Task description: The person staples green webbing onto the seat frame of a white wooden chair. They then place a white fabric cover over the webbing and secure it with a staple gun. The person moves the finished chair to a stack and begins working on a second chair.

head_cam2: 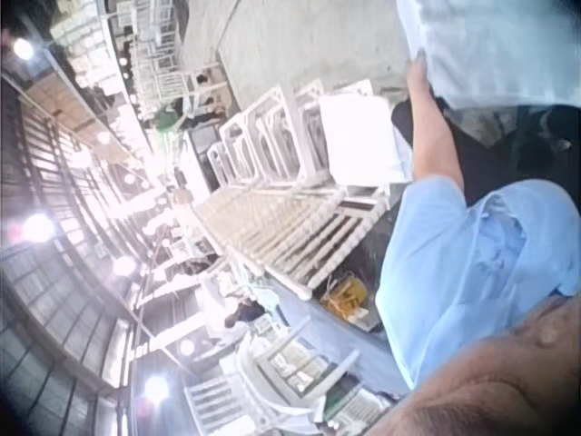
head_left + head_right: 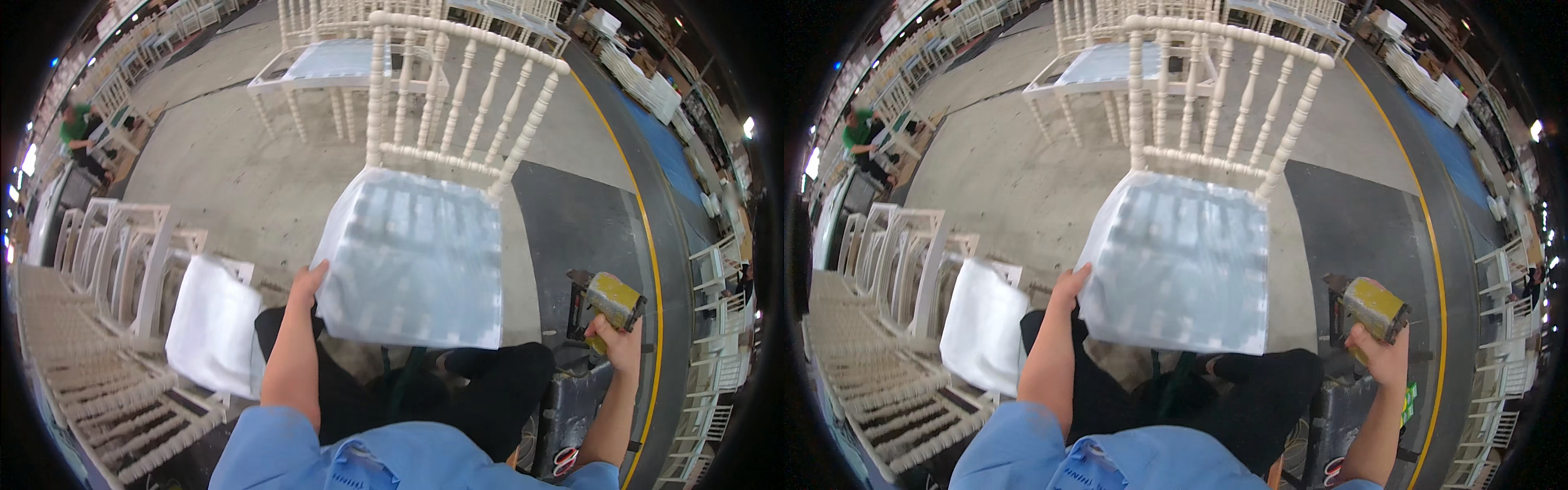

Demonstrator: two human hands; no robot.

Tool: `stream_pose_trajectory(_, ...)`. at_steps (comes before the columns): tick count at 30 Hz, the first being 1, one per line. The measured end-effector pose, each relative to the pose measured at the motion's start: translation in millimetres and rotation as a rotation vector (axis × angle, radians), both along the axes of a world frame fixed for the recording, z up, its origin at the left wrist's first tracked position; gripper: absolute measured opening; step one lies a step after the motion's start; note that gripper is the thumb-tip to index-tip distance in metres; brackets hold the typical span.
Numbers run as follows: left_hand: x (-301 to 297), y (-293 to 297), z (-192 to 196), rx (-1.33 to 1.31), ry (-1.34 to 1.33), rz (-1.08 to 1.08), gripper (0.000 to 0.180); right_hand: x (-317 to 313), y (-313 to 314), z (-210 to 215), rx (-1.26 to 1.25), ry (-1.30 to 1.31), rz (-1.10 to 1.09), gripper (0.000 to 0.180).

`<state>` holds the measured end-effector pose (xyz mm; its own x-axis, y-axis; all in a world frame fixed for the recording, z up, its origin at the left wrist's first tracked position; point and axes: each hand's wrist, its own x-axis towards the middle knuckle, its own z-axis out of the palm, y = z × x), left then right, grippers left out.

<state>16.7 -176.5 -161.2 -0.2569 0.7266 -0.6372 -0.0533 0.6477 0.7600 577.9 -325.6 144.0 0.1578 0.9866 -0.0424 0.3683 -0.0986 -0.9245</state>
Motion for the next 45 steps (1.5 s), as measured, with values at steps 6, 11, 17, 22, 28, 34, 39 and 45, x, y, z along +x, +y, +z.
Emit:
stream_pose_trajectory(6, 4.1, -18.2, -6.1, -0.001, -0.487, 0.114, 0.061, -14.6, -60.4, 3.4, 0.074, 0.026, -0.013, 0.073)
stream_pose_trajectory(11, 50.0, -14.4, -0.9, 0.142, -0.471, 0.361, 0.056, -17.6, -87.8, -7.3, 0.167, 0.059, -0.101, 0.07)
stream_pose_trajectory(17, 119.3, -9.1, -2.8, 0.02, -0.531, 0.203, 0.043, -9.4, -101.5, -22.7, 0.176, 0.081, -0.245, 0.05)
stream_pose_trajectory(22, 117.8, 7.1, 15.8, 0.239, -0.24, 0.151, 0.04, -7.3, -86.1, -30.0, 0.232, 0.192, -0.236, 0.04)
stream_pose_trajectory(28, 171.2, -17.0, 41.3, -0.01, -0.388, -0.013, 0.04, 2.5, -82.7, -49.0, 0.223, 0.25, -0.293, 0.044)
stream_pose_trajectory(34, 141.7, -22.2, 29.4, -0.056, -0.257, -0.229, 0.036, -7.0, -63.6, -63.2, 0.14, 0.349, -0.258, 0.039)
stream_pose_trajectory(39, 164.7, -38.6, 33.5, -0.119, -0.312, -0.437, 0.038, 6.2, -42.7, -65.4, 0.07, 0.399, -0.4, 0.033)
stream_pose_trajectory(45, 150.2, -8.9, 43.7, 0.162, -0.449, -0.194, 0.035, 28.6, 39.9, -67.0, -0.045, 0.402, -0.294, 0.039)
